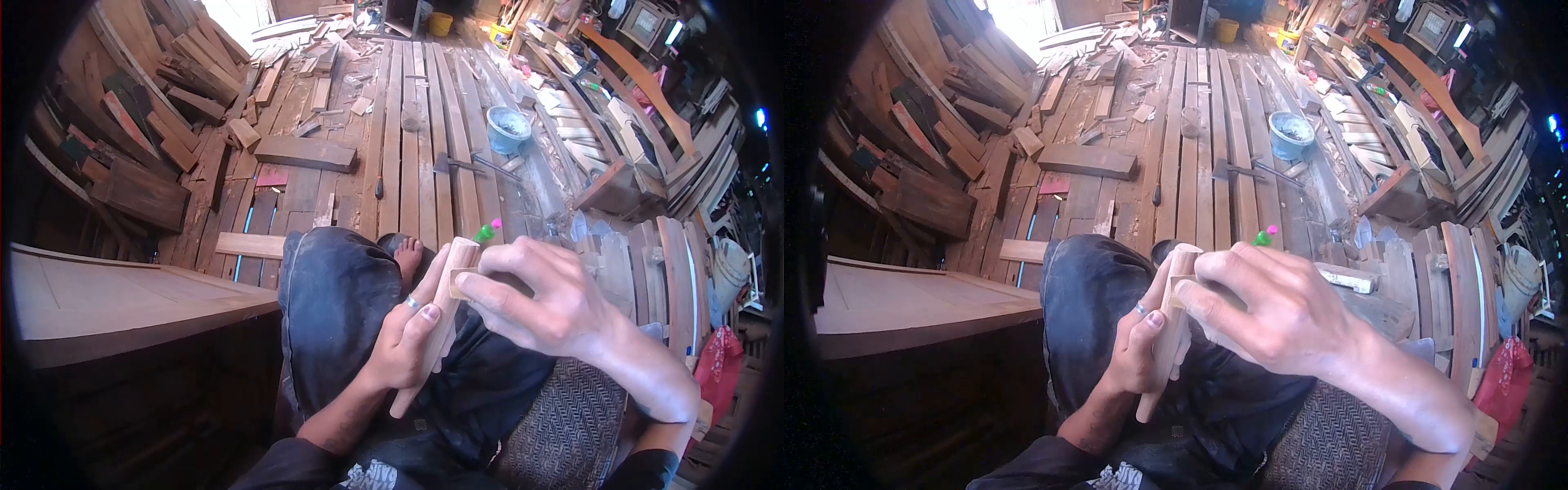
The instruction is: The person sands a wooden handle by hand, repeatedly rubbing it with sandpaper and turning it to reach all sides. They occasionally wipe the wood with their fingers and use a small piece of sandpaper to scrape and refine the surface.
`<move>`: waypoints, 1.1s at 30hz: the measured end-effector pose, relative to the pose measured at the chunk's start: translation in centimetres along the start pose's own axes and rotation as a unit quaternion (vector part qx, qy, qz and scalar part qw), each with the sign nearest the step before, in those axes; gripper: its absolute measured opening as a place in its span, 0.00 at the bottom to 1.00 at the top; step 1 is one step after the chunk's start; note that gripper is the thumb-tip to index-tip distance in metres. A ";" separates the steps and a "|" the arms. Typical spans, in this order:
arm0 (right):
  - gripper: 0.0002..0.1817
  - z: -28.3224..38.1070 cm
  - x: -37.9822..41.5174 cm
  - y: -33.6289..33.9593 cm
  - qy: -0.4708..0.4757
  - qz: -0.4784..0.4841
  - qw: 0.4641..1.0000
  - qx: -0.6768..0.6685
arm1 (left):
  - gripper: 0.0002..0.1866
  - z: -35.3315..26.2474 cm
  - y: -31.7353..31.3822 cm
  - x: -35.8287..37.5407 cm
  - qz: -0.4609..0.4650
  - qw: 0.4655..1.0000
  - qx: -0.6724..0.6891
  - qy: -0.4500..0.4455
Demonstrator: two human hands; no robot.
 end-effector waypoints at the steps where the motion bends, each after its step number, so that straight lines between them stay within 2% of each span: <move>1: 0.22 -0.4 -0.1 0.1 -0.010 -0.007 1.000 -0.001 | 0.46 0.1 0.0 0.1 -0.004 1.000 0.006 0.015; 3: 0.22 -0.5 0.0 0.1 -0.024 -0.018 1.000 -0.001 | 0.45 0.4 0.0 0.2 0.005 1.000 0.012 0.013; 6: 0.21 1.0 0.1 -1.6 0.014 0.025 0.999 -0.018 | 0.45 0.3 0.3 -0.1 -0.011 1.000 0.003 -0.003; 7: 0.17 0.6 0.0 -1.8 0.012 0.027 0.999 -0.012 | 0.46 0.4 0.3 0.0 -0.010 1.000 0.004 0.000; 10: 0.14 -0.6 -0.4 0.4 -0.024 -0.013 0.999 0.033 | 0.45 0.3 0.3 0.2 0.008 1.000 0.011 0.008; 11: 0.13 -0.1 -0.2 -0.4 -0.004 -0.013 1.000 0.014 | 0.44 0.2 0.3 0.1 0.011 1.000 0.010 -0.001; 14: 0.12 0.8 0.0 -2.0 0.009 0.054 0.998 -0.011 | 0.39 -0.1 0.4 -0.1 0.009 0.999 0.005 -0.044; 16: 0.13 -0.6 -0.5 0.1 -0.024 -0.008 1.000 0.015 | 0.39 0.3 0.4 0.2 0.032 0.999 0.029 -0.021; 19: 0.16 0.3 -0.1 -1.0 -0.008 0.021 1.000 -0.008 | 0.46 0.2 0.7 -0.1 -0.021 0.998 -0.033 -0.040; 21: 0.17 0.5 0.0 -1.8 0.004 0.036 0.999 -0.027 | 0.47 0.2 0.6 -0.3 -0.009 1.000 -0.016 -0.024; 24: 0.16 -0.7 -0.4 0.6 -0.036 -0.007 0.999 0.021 | 0.47 0.8 0.2 0.7 0.011 0.999 0.030 0.040; 26: 0.16 0.0 -0.3 -0.2 -0.027 -0.001 1.000 0.002 | 0.47 0.4 0.3 0.2 0.011 0.999 0.022 0.024; 28: 0.15 0.7 -0.1 -1.6 -0.002 0.026 1.000 -0.014 | 0.47 -0.2 0.5 -0.4 -0.011 0.999 -0.022 -0.045; 30: 0.14 -0.2 -0.3 -1.2 -0.011 0.003 1.000 -0.006 | 0.38 0.0 0.5 0.1 0.011 0.999 0.013 -0.050; 33: 0.12 -0.8 -0.4 -0.6 -0.040 -0.015 0.999 -0.014 | 0.38 0.1 0.8 0.0 0.012 0.999 -0.011 -0.051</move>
Point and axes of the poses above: each hand's wrist, its own x-axis away from the middle knuckle, its own y-axis out of the back of the hand, z = x × y, the point moved 10 cm from there along -x, towards the middle knuckle, and after that the axes turned 15 degrees about z, right-handed, at the moved point
